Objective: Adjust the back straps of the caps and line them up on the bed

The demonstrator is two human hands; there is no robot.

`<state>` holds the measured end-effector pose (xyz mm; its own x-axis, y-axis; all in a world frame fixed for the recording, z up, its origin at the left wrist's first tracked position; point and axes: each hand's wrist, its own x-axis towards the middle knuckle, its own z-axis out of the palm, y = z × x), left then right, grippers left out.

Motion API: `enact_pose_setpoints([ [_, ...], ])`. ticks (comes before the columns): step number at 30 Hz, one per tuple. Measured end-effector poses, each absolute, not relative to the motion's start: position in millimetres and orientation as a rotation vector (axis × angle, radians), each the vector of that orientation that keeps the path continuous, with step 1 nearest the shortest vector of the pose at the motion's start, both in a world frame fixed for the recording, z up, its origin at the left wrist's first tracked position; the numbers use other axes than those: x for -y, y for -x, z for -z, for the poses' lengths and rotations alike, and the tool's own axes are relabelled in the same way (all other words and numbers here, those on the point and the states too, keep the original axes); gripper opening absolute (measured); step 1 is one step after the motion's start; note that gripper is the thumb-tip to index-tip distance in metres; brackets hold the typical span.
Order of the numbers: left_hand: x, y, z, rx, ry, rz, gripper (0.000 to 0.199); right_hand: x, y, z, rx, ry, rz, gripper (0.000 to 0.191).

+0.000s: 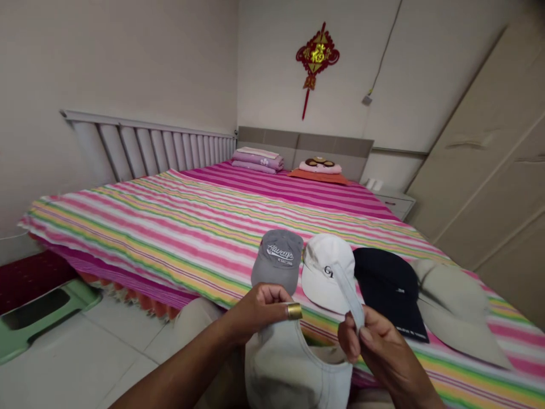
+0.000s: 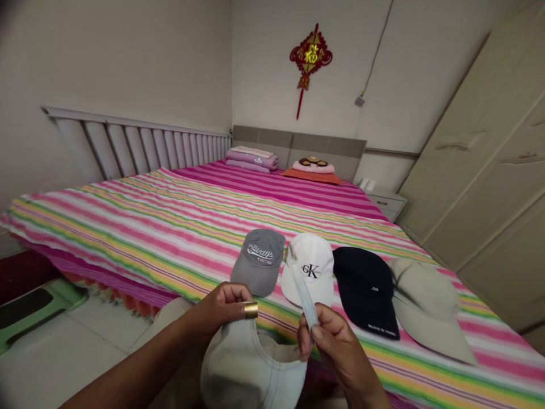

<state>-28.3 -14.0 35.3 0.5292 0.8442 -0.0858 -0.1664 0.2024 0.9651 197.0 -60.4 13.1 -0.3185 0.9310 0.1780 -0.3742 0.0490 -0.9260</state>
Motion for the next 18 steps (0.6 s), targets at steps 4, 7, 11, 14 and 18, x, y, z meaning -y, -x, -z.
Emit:
enact_pose_setpoints([
  [4,20.4,16.0,-23.7,-0.738,-1.158,-0.717,0.026,72.2,-203.4,-9.7,1.313,0.787,-1.516,0.025],
  [7,22.5,7.7,-23.0,-0.652,-1.183,-0.721,0.024,77.8,-201.3,-14.1,1.336,0.896,-1.438,0.017],
  [11,22.7,2.4,-28.5,-0.586,-1.205,-0.689,0.024,81.3,-192.1,-26.6,1.308,0.929,-1.388,0.014],
  [14,22.3,3.4,-29.0,-0.566,-1.188,-0.649,0.025,82.6,-184.4,-40.0,1.306,0.997,-1.324,0.02],
  [18,23.0,3.8,-26.2,-0.541,-1.123,-0.667,0.021,79.7,-172.7,-55.5,1.386,1.15,-1.284,0.027],
])
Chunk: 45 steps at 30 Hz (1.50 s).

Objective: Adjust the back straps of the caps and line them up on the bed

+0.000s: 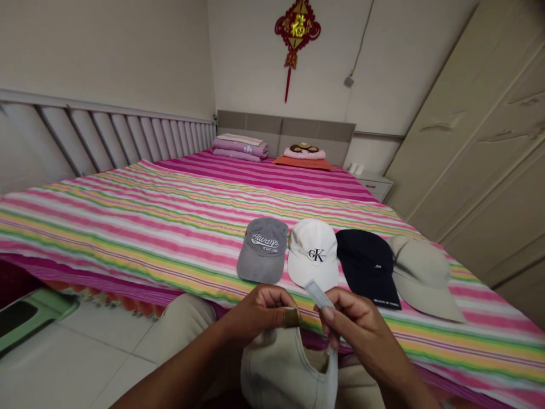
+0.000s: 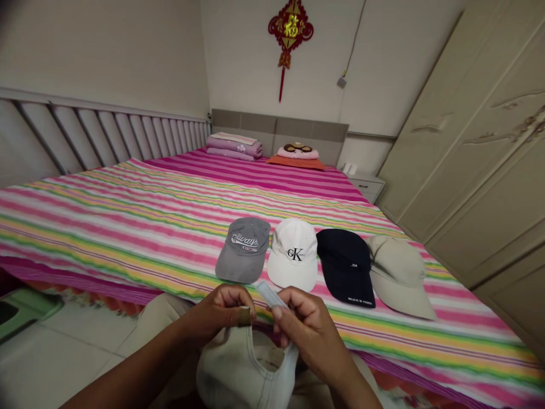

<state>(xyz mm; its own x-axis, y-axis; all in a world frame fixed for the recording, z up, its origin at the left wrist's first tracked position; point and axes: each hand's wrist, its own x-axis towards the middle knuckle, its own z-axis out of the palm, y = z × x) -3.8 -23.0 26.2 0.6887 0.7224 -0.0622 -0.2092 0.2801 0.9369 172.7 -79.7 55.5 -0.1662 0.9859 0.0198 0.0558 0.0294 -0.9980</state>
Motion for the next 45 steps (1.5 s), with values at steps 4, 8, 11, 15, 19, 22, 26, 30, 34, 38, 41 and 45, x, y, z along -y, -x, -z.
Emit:
enact_pose_setpoints([
  [4,24.4,0.5,-26.0,-0.484,-1.127,-0.648,0.02,71.5,-161.7,-55.1,1.448,1.219,-1.292,0.031],
  [8,24.4,-1.2,-24.8,-0.507,-1.155,-0.741,0.022,64.9,-155.7,-47.3,1.359,1.251,-1.361,0.033],
  [11,24.0,0.4,-19.9,-0.452,-1.28,-0.805,0.022,62.8,-152.9,-43.3,1.195,1.17,-1.516,0.031],
  [15,25.7,2.2,-11.1,-0.452,-1.489,-0.934,0.026,61.6,-148.2,-39.7,1.078,1.076,-1.557,0.03],
  [19,29.6,-0.5,-6.1,-0.54,-1.354,-1.06,0.019,60.8,-144.3,-39.0,1.073,1.067,-1.54,0.034],
  [22,32.3,-3.6,-3.9,-0.431,-1.002,-0.979,0.024,61.5,-145.0,-40.4,1.06,1.075,-1.488,0.035],
  [26,33.2,-5.7,1.0,-0.338,-0.711,-0.938,0.03,65.3,-147.8,-40.9,0.977,1.093,-1.497,0.032],
  [30,31.8,-5.8,5.1,-0.323,-0.644,-0.959,0.03,69.6,-145.6,-39.4,0.975,1.14,-1.493,0.034],
  [34,32.1,-5.7,5.9,-0.334,-0.639,-0.955,0.03,70.7,-141.8,-37.3,0.967,1.167,-1.489,0.036],
  [38,33.6,-6.3,5.7,-0.328,-0.663,-0.943,0.031,69.7,-140.4,-35.2,0.996,1.176,-1.471,0.036],
  [41,34.5,-6.4,5.2,-0.359,-0.674,-0.936,0.035,69.6,-139.4,-34.5,1.01,1.196,-1.448,0.036],
  [45,34.9,-4.6,4.7,-0.434,-0.726,-0.974,0.036,70.3,-138.5,-33.3,1.039,1.239,-1.375,0.036],
])
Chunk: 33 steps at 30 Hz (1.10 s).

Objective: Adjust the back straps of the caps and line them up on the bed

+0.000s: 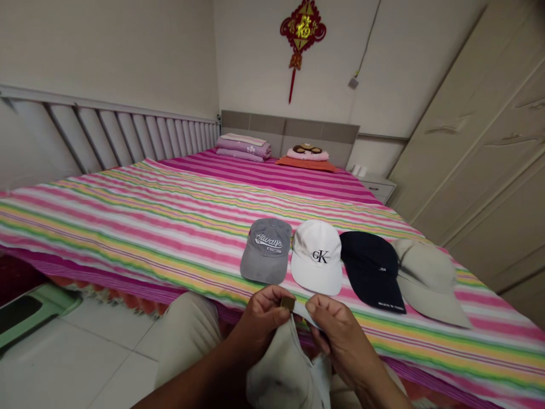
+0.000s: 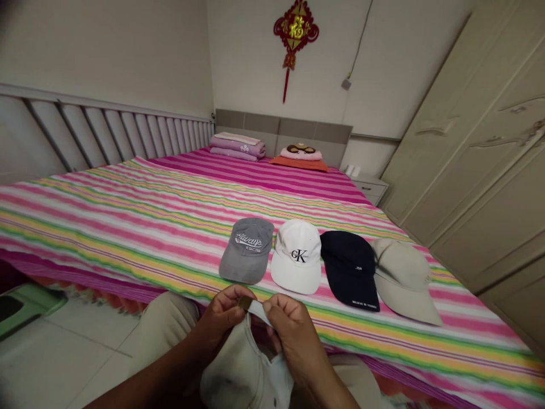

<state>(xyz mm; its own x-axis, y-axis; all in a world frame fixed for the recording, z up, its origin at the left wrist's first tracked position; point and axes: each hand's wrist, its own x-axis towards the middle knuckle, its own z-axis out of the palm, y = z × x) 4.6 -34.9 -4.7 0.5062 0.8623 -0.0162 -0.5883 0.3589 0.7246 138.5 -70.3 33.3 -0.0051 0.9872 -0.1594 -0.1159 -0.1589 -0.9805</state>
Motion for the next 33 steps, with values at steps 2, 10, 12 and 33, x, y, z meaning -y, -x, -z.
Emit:
enact_pose_setpoints([
  [2,34.7,-3.3,5.3,-0.462,-0.763,-0.981,0.035,70.5,-138.4,-32.6,1.083,1.28,-1.321,0.036],
  [10,34.0,-0.8,7.9,-0.496,-0.827,-1.027,0.028,71.8,-136.9,-31.3,1.169,1.232,-1.248,0.034],
  [12,34.1,-0.7,7.1,-0.49,-0.863,-1.052,0.026,72.2,-136.2,-30.3,1.154,1.208,-1.316,0.033],
  [33,32.5,2.1,7.5,-0.421,-1.234,-1.203,0.016,75.4,-129.4,-18.9,0.985,1.05,-1.484,0.034],
])
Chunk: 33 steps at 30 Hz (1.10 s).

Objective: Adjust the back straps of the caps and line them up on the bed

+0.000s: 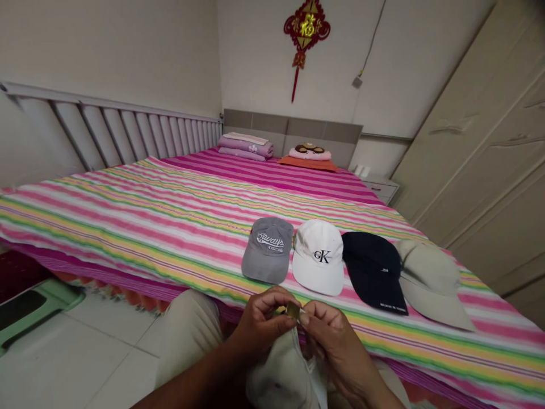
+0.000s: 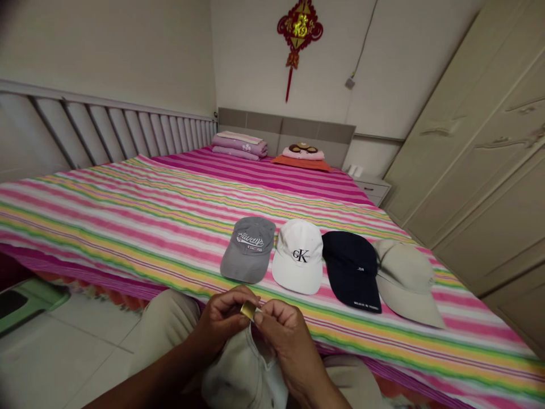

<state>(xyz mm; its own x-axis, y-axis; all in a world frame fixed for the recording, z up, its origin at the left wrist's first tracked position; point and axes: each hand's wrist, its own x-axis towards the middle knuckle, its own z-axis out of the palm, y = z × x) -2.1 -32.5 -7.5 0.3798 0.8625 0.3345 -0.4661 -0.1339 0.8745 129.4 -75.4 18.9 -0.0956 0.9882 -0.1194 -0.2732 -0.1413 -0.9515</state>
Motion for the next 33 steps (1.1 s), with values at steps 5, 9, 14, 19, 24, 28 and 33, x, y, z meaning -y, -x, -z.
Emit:
enact_pose_setpoints([
  [5,31.9,2.5,6.9,-0.399,-1.204,-1.219,0.014,77.4,-126.1,-19.2,0.937,0.985,-1.504,0.029],
  [9,32.4,2.6,6.1,-0.397,-1.128,-1.17,0.015,78.6,-126.1,-21.0,0.843,0.875,-1.571,0.023],
  [14,30.2,2.6,6.6,-0.411,-1.142,-1.129,0.018,75.9,-125.9,-18.2,0.92,0.965,-1.425,0.031],
  [19,29.0,5.7,7.5,-0.396,-1.128,-1.088,0.021,73.5,-129.3,-18.9,0.999,1.025,-1.4,0.03],
  [24,30.3,6.7,11.7,-0.409,-1.091,-1.127,0.023,72.8,-135.4,-20.5,1.211,1.156,-1.403,0.031],
  [28,29.5,8.2,15.5,-0.423,-1.209,-1.069,0.021,72.4,-134.8,-18.9,1.217,1.194,-1.414,0.031],
  [33,28.2,11.3,15.5,-0.445,-1.219,-1.103,0.021,71.2,-134.3,-21.4,1.285,1.169,-1.438,0.034],
])
